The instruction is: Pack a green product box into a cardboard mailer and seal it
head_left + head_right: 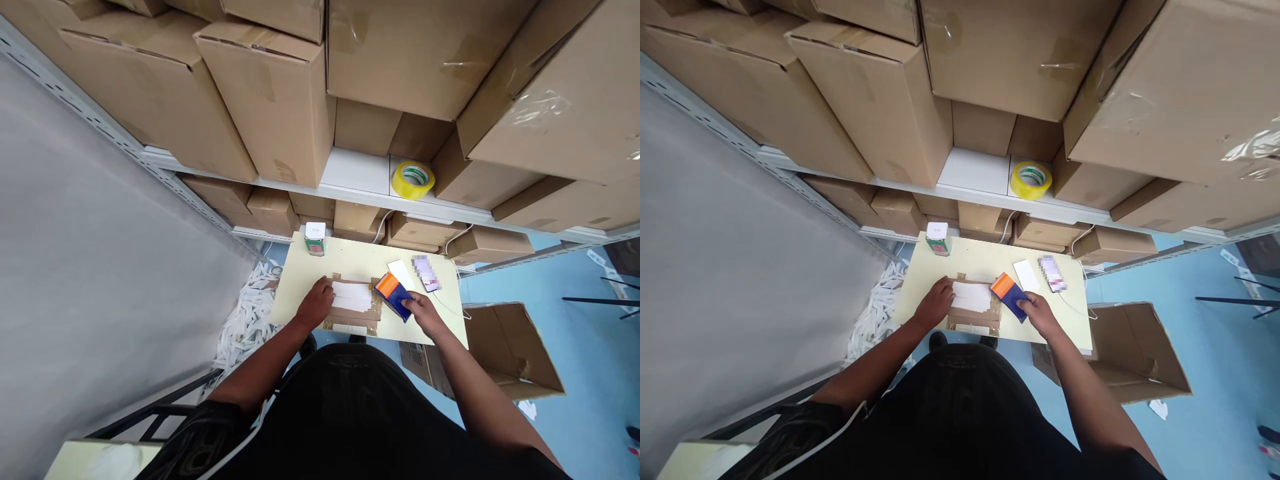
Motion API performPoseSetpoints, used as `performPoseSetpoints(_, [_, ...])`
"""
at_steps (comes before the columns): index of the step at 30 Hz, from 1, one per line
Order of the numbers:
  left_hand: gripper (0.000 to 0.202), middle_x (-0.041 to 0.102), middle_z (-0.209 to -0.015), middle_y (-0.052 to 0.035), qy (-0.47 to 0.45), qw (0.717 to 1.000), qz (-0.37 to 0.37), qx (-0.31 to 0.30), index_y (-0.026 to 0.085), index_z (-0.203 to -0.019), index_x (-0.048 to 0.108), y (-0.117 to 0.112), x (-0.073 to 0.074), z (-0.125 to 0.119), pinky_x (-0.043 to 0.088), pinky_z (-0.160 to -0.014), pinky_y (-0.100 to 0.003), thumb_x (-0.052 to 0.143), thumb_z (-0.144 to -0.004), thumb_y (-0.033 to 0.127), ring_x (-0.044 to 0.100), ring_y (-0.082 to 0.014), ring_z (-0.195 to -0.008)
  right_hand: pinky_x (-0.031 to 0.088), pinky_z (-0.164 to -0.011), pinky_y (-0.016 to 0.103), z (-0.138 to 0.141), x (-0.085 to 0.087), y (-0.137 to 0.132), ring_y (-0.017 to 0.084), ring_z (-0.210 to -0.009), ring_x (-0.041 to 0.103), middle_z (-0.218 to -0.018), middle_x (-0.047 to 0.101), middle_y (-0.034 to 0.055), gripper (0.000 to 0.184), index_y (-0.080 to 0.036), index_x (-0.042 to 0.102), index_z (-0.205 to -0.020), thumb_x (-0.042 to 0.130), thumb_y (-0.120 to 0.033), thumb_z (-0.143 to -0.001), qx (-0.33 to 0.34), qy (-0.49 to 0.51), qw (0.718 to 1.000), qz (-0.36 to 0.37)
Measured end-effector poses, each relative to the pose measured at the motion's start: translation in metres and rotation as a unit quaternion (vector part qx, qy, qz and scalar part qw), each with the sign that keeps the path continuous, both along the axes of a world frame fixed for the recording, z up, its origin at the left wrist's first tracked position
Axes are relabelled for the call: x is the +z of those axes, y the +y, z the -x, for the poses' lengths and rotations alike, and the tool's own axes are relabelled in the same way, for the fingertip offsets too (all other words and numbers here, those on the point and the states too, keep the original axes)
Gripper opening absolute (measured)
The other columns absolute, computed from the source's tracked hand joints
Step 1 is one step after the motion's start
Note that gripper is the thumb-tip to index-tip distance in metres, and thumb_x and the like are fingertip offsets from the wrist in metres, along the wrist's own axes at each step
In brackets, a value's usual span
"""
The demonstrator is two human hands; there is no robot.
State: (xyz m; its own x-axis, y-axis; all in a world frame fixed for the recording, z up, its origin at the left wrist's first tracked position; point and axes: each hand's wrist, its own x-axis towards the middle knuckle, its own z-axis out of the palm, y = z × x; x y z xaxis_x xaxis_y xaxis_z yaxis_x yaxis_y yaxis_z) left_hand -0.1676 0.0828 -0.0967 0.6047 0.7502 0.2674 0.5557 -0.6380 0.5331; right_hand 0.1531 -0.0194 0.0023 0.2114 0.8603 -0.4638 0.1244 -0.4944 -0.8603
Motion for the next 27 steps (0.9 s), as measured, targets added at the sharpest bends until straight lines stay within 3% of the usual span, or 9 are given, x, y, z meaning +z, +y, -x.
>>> performPoseSetpoints(5, [0.023, 0.064, -0.122, -0.0125, 0.029, 1.000, 0.005, -0.012, 0.018, -0.113, 0.066, -0.005, 0.003, -0.007, 0.044, -0.115, -0.052, 0.048, -0.099, 0.016, 0.051, -0.0290, -0.135, 0.039, -0.057, 0.029, -0.021, 0.025, 0.002, 0.017, -0.058, 0.051, -0.060, 0.059, -0.0002, 0.027, -0.019, 0.064, -0.067, 0.066, -0.045, -0.074, 0.066, -0.019, 0.998, 0.016])
performPoseSetpoints(9, [0.026, 0.066, -0.114, -0.0153, 0.088, 0.996, -0.001, -0.011, 0.021, -0.115, 0.069, -0.015, 0.007, -0.023, 0.045, -0.103, -0.055, 0.050, -0.098, 0.016, 0.057, -0.0330, -0.121, 0.041, -0.061, 0.030, -0.005, 0.035, 0.015, 0.018, -0.063, 0.054, -0.065, 0.062, 0.0019, 0.032, -0.018, 0.066, -0.070, 0.065, -0.050, -0.077, 0.111, -0.010, 0.994, -0.001])
performPoseSetpoints(13, [0.025, 0.067, -0.105, -0.0158, 0.080, 0.996, 0.034, -0.010, 0.018, -0.105, 0.072, -0.018, 0.014, -0.037, 0.048, -0.093, -0.050, 0.050, -0.095, 0.013, 0.060, -0.0316, -0.106, 0.033, -0.055, 0.027, 0.031, 0.016, 0.032, 0.015, -0.056, 0.045, -0.054, 0.049, -0.0018, 0.048, -0.021, 0.052, -0.058, 0.064, -0.062, -0.079, 0.133, -0.035, 0.990, -0.012])
performPoseSetpoints(16, [0.024, 0.070, -0.105, -0.0131, -0.003, 0.993, 0.121, 0.016, 0.019, -0.097, 0.074, -0.009, 0.027, -0.037, 0.051, -0.094, -0.046, 0.051, -0.094, 0.017, 0.062, -0.0289, -0.104, 0.030, -0.052, 0.027, 0.041, -0.006, 0.035, 0.014, -0.053, 0.041, -0.051, 0.042, -0.0033, 0.058, -0.022, 0.047, -0.054, 0.062, -0.072, -0.080, 0.142, -0.093, 0.985, -0.011])
performPoseSetpoints(18, [0.027, 0.073, -0.105, -0.0093, -0.085, 0.968, 0.232, 0.044, 0.020, -0.097, 0.075, -0.003, 0.037, -0.032, 0.052, -0.095, -0.041, 0.049, -0.097, 0.025, 0.065, -0.0255, -0.104, 0.032, -0.053, 0.027, 0.039, -0.018, 0.031, 0.014, -0.054, 0.042, -0.052, 0.045, -0.0032, 0.059, -0.022, 0.050, -0.056, 0.060, -0.075, -0.080, 0.148, -0.116, 0.982, -0.011])
performPoseSetpoints(22, [0.040, 0.075, -0.098, -0.0050, -0.180, 0.865, 0.463, 0.070, 0.020, -0.102, 0.072, -0.004, 0.056, -0.028, 0.055, -0.077, -0.032, 0.048, -0.097, 0.052, 0.070, -0.0206, -0.088, 0.036, -0.057, 0.028, 0.031, -0.031, 0.021, 0.014, -0.056, 0.045, -0.056, 0.049, -0.0025, 0.058, -0.021, 0.052, -0.057, 0.056, -0.073, -0.083, 0.136, -0.133, 0.981, -0.033])
performPoseSetpoints(24, [0.045, 0.074, -0.090, -0.0048, -0.195, 0.827, 0.522, 0.072, 0.018, -0.096, 0.070, -0.012, 0.063, -0.033, 0.053, -0.069, -0.030, 0.053, -0.093, 0.059, 0.069, -0.0190, -0.079, 0.037, -0.058, 0.028, 0.031, -0.033, 0.018, 0.015, -0.058, 0.046, -0.057, 0.050, -0.0019, 0.057, -0.021, 0.052, -0.057, 0.056, -0.071, -0.084, 0.133, -0.142, 0.980, -0.045])
performPoseSetpoints(27, [0.046, 0.070, -0.079, -0.0033, -0.226, 0.795, 0.555, 0.092, 0.018, -0.088, 0.067, -0.022, 0.068, -0.044, 0.052, -0.066, -0.028, 0.057, -0.088, 0.063, 0.065, -0.0172, -0.072, 0.037, -0.058, 0.029, 0.033, -0.035, 0.016, 0.016, -0.059, 0.048, -0.057, 0.051, -0.0014, 0.055, -0.021, 0.055, -0.058, 0.056, -0.068, -0.086, 0.138, -0.159, 0.976, -0.059])
